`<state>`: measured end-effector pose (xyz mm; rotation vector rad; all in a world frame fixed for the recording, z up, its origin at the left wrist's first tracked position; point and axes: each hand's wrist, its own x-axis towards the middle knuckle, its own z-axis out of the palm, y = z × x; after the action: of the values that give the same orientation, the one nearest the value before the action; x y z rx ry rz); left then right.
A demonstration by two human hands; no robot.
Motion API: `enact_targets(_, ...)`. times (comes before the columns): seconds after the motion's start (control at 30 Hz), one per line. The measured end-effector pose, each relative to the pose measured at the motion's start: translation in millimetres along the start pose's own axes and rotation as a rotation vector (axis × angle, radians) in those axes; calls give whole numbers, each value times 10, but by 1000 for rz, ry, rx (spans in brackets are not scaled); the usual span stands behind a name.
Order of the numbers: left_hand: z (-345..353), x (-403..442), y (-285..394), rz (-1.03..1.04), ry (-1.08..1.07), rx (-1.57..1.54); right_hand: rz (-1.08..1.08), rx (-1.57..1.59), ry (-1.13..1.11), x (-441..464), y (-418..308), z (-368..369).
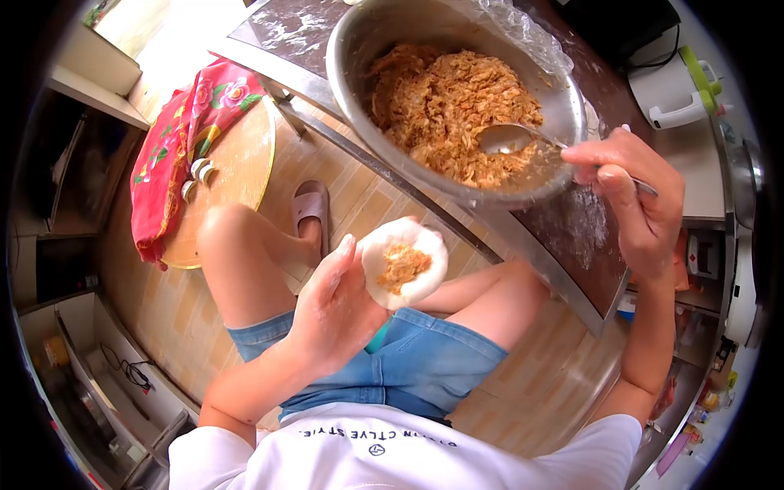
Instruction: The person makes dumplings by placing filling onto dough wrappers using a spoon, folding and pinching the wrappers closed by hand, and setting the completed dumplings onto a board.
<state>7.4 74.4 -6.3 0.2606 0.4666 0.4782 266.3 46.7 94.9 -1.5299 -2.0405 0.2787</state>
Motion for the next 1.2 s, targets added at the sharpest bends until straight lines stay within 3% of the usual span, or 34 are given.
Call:
enact_targets(0.2,-419,301,-51,-135,161,2,95,70,4,72,198,136)
enact_targets(0.33,-483,379,-56,-118,167,-22,31,94,-56,84,365,234)
enact_targets(0.37,-537,390,-40,-112,60,-90,23,96,-68,80,375,256)
enact_targets(0.6,-718,392,-60,-106,-132,-206,52,134,-65,-3,305,212)
enact_targets(0.67,-555,377,-57,-107,50,-86,81,150,-43,-33,251,175)
enact_targets(0.7,-450,374,-33,-104,140,-26,102,157,-28,-51,225,164)
enact_targets(0.8,-306,336,67,-181,33,56,174,193,17,-99,141,118)
enact_targets(1.03,-27,305,27,-146,-117,-114,486,397,321,-155,176,159)
enact_targets(1.2,27,329,21,-163,-153,-185,599,683,383,-147,241,168)
